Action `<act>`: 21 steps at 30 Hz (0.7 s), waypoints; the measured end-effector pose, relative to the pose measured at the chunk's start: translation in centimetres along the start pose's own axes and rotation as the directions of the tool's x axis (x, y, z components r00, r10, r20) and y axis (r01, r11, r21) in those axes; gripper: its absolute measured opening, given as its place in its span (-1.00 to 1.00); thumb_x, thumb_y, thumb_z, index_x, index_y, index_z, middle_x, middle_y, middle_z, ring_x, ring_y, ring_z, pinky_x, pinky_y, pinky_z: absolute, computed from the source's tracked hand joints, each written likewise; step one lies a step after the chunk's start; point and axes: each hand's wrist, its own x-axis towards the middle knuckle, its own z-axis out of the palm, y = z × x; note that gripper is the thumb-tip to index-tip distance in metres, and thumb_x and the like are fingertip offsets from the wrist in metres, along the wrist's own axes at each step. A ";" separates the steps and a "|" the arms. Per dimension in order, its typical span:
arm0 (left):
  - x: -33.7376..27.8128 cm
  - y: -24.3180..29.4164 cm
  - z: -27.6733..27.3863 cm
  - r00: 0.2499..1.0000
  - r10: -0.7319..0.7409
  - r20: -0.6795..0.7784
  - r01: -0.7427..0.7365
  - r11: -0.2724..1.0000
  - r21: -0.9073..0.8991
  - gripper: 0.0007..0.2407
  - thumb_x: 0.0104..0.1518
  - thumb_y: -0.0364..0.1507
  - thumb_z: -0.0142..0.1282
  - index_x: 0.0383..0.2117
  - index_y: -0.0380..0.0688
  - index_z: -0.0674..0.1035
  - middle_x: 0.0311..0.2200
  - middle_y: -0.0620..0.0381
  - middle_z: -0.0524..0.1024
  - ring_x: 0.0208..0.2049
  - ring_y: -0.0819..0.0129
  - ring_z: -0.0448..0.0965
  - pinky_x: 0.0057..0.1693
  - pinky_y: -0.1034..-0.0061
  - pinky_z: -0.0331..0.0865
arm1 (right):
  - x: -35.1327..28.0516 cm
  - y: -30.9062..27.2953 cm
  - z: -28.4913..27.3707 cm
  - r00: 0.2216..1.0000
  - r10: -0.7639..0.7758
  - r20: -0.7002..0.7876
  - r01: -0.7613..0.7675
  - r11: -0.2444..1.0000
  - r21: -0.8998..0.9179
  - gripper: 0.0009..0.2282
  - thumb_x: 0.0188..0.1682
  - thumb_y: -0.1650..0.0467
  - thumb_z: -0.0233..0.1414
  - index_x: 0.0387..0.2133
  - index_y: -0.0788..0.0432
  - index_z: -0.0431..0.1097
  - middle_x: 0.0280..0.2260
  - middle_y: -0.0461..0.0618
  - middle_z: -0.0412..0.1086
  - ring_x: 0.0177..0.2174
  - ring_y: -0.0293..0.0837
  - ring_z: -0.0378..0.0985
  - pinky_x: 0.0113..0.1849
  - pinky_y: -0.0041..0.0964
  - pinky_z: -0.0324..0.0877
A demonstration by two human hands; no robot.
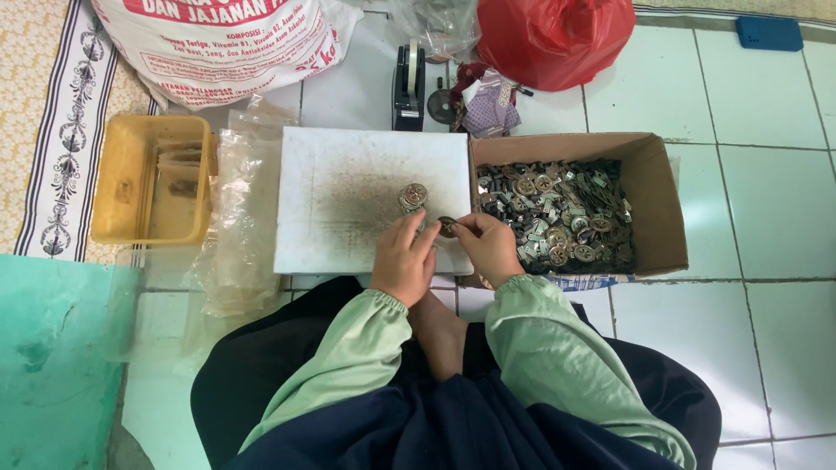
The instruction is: Sorting small metal hardware parts from a bulk container into individual plastic bags and sealing them.
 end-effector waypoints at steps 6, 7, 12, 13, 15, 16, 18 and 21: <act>1.1 -4.5 2.4 0.984 -0.155 0.085 0.152 0.988 0.041 -0.67 0.20 -0.41 0.08 0.12 0.05 0.49 0.14 0.00 0.33 0.21 -0.04 0.35 0.14 0.05 0.34 | 4.7 -2.4 2.7 0.998 -0.063 0.021 0.065 0.991 -0.117 -0.88 0.01 0.39 0.14 -0.28 0.10 0.62 -0.39 0.03 0.55 -0.34 -0.02 0.63 -0.25 -0.17 0.54; 1.1 -4.6 2.3 0.984 -0.160 0.084 0.157 0.987 0.038 -0.67 0.20 -0.41 0.08 0.12 0.05 0.49 0.14 0.00 0.33 0.21 -0.04 0.35 0.14 0.05 0.34 | 5.0 -2.3 2.8 0.998 -0.063 0.024 0.066 0.990 -0.122 -0.88 0.01 0.39 0.14 -0.28 0.10 0.62 -0.39 0.03 0.55 -0.34 -0.02 0.63 -0.25 -0.17 0.54; 1.3 -4.5 1.9 0.962 -0.216 0.165 0.215 0.976 0.024 -0.72 0.26 -0.39 0.03 0.10 0.06 0.52 0.15 -0.04 0.31 0.25 -0.08 0.30 0.17 0.02 0.29 | 6.0 -1.4 3.3 0.989 -0.142 0.037 0.147 0.955 -0.257 -0.85 -0.01 0.37 0.15 -0.25 0.12 0.61 -0.38 0.08 0.52 -0.29 0.08 0.63 -0.23 -0.11 0.54; 1.3 -4.6 2.1 0.961 -0.219 0.169 0.218 0.976 0.023 -0.72 0.26 -0.39 0.03 0.10 0.06 0.52 0.15 -0.04 0.31 0.25 -0.08 0.30 0.17 0.02 0.29 | 6.0 -1.8 3.1 0.990 -0.137 0.040 0.143 0.956 -0.258 -0.85 -0.01 0.37 0.15 -0.25 0.12 0.61 -0.38 0.08 0.52 -0.29 0.08 0.63 -0.23 -0.11 0.54; 1.3 -4.7 2.5 0.958 -0.212 0.192 0.203 0.977 0.067 -0.74 0.23 -0.37 0.05 0.05 0.12 0.56 0.19 -0.03 0.29 0.28 -0.08 0.26 0.19 0.04 0.25 | 5.9 -2.5 2.8 0.986 -0.162 0.043 0.167 0.941 -0.295 -0.85 -0.01 0.39 0.15 -0.24 0.18 0.60 -0.40 0.11 0.51 -0.31 0.08 0.62 -0.25 -0.12 0.55; 1.2 -4.7 2.5 0.957 -0.213 0.196 0.203 0.977 0.067 -0.74 0.23 -0.37 0.05 0.05 0.12 0.56 0.19 -0.03 0.29 0.28 -0.08 0.26 0.19 0.04 0.25 | 5.8 -2.8 2.7 0.986 -0.158 0.044 0.164 0.942 -0.294 -0.85 -0.01 0.39 0.15 -0.24 0.18 0.60 -0.40 0.11 0.51 -0.31 0.08 0.62 -0.25 -0.12 0.55; 1.3 -4.6 2.7 0.948 -0.218 0.231 0.201 0.975 0.095 -0.74 0.24 -0.36 0.04 0.05 0.16 0.56 0.20 -0.01 0.28 0.29 -0.04 0.24 0.21 0.08 0.22 | 5.7 -3.3 2.5 0.986 -0.165 0.039 0.169 0.942 -0.291 -0.84 0.00 0.40 0.16 -0.23 0.21 0.59 -0.40 0.13 0.51 -0.31 0.07 0.62 -0.26 -0.16 0.55; 1.4 -4.5 2.5 0.945 -0.218 0.245 0.199 0.975 0.099 -0.73 0.22 -0.37 0.06 0.05 0.15 0.56 0.21 -0.03 0.27 0.30 -0.06 0.24 0.21 0.06 0.21 | 5.5 -3.6 2.5 0.983 -0.181 0.027 0.181 0.937 -0.300 -0.84 -0.01 0.40 0.17 -0.23 0.22 0.59 -0.42 0.13 0.51 -0.33 0.06 0.62 -0.28 -0.17 0.55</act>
